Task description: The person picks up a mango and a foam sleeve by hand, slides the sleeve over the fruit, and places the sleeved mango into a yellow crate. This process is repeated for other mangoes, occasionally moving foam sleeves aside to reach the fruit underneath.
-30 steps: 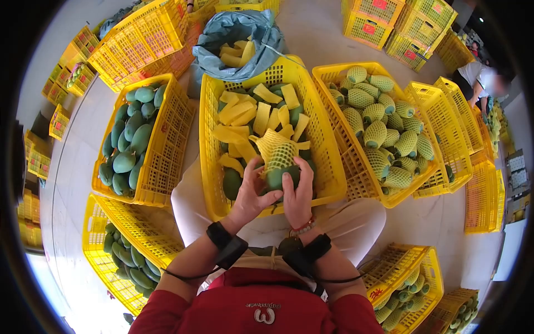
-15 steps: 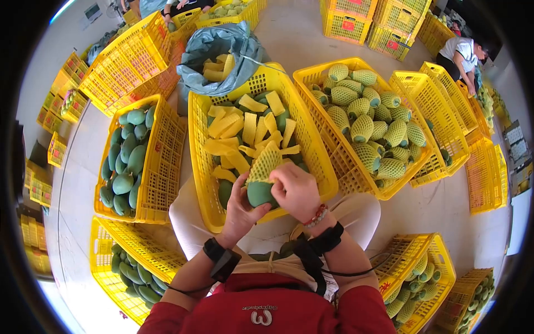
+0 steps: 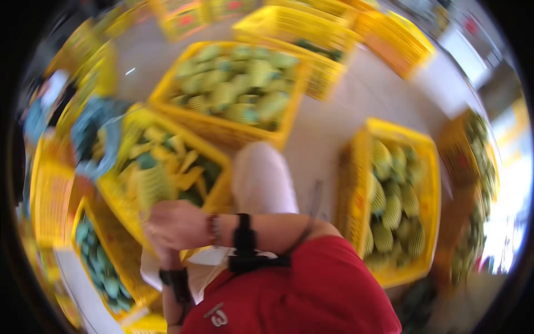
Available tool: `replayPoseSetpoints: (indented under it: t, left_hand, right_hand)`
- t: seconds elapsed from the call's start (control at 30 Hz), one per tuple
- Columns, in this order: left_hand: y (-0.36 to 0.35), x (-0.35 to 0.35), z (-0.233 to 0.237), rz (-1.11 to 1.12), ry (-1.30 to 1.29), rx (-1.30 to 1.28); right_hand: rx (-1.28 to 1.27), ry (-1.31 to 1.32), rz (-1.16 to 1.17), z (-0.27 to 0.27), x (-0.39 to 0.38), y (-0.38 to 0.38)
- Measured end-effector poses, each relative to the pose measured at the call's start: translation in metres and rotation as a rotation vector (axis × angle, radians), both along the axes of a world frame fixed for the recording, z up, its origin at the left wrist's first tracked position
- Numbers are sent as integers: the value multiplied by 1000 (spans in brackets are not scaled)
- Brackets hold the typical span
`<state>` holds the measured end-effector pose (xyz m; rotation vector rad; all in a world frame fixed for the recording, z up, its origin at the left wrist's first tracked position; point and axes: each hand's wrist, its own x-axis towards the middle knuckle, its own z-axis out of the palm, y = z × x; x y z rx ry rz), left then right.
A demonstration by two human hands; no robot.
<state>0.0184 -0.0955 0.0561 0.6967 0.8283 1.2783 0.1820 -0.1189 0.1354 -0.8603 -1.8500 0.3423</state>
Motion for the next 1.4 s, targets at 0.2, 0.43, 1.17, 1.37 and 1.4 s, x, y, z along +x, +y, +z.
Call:
replayPoseSetpoints:
  t: [0.2, 0.43, 1.17, 1.37, 1.4]
  left_hand:
    - [-16, 98, 72, -86, 705, 470]
    - [4, 125, 55, -485, 912, 615]
    - [51, -64, -93, -187, 1391, -41]
    - [78, -69, -128, 92, 1450, 33]
    - [85, -72, -123, 123, 1404, 104]
  right_hand:
    - [-409, 1052, -139, 6, 76, -32]
    - [-336, 1106, -1177, -49, 268, -206]
    - [-442, -18, -598, -26, 197, -26]
    - [-1091, -357, 304, -140, 22, 138]
    - [-1183, -498, 358, -172, 3, 154]
